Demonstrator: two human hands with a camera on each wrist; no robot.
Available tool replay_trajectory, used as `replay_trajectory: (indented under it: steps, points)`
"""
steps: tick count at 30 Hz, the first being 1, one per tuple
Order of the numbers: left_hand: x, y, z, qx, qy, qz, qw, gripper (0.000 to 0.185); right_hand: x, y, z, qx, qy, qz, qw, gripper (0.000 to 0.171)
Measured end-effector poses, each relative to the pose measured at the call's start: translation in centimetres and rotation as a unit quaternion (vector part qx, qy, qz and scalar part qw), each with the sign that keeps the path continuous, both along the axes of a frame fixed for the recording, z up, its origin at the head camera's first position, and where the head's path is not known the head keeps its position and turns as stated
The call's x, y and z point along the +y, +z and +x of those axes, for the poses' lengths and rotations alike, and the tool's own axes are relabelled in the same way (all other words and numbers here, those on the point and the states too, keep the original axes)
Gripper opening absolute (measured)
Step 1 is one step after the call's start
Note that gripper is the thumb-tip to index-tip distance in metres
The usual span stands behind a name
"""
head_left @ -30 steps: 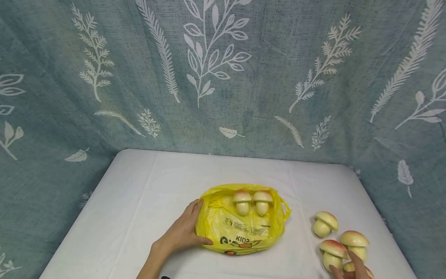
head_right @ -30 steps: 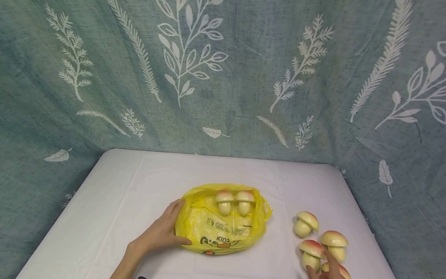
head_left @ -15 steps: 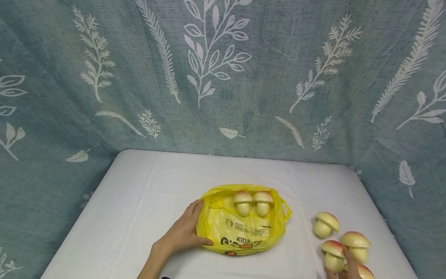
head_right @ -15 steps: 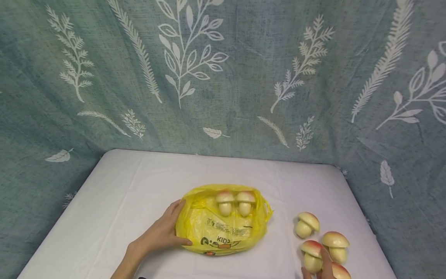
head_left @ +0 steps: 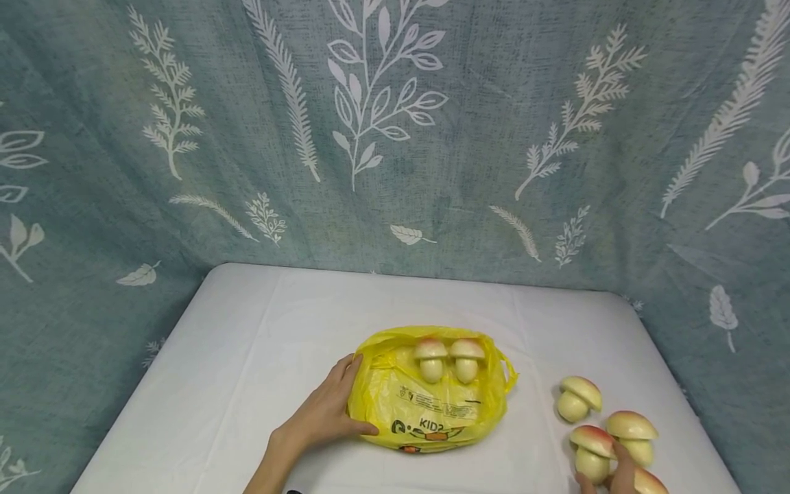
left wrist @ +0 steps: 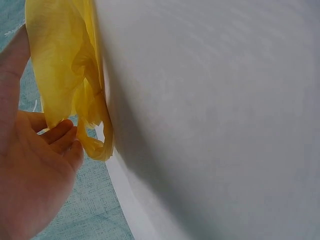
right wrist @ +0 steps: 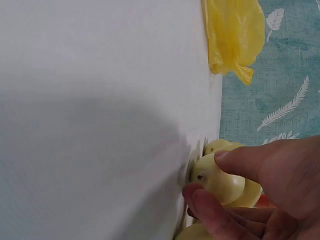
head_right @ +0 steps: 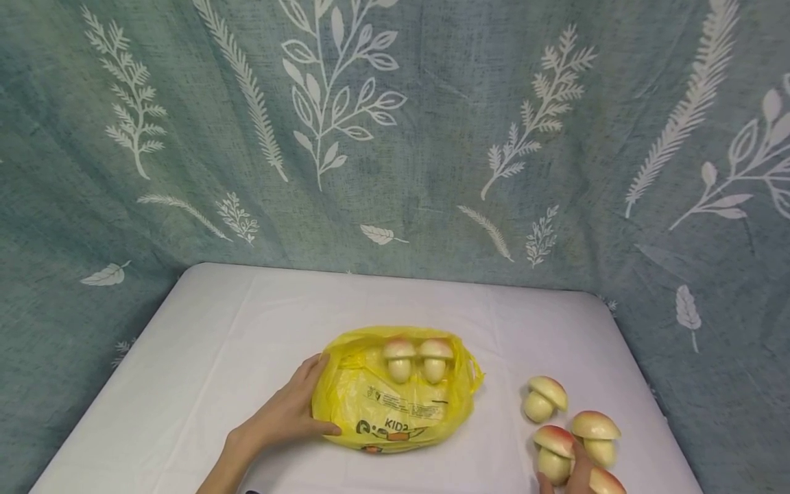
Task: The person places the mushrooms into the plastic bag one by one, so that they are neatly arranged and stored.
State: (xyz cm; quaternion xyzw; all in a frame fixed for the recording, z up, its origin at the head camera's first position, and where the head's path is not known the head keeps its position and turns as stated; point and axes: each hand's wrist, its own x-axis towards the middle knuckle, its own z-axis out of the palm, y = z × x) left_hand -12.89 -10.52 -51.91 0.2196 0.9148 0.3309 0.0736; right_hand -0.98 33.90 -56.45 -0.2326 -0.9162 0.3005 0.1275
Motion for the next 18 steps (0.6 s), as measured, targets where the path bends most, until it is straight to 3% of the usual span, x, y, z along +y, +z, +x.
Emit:
replay_trajectory:
  steps: [5, 13, 18]
  points:
    - [0.0, 0.0, 0.0, 0.002, -0.001, -0.002, 1.0, 0.126, -0.9, 0.6, 0.1, -0.012, -0.021, 0.034, 0.999, 0.084]
    - [-0.1, 0.1, 0.0, 0.003, 0.0, 0.0, 1.0, 0.125, -2.1, 2.7, 0.4, -0.004, -0.026, 0.012, 1.0, 0.079]
    - [-0.1, 0.1, 0.1, 0.002, -0.001, 0.0, 1.0, 0.125, -2.0, 2.6, 0.4, -0.007, -0.031, 0.007, 0.999, 0.078]
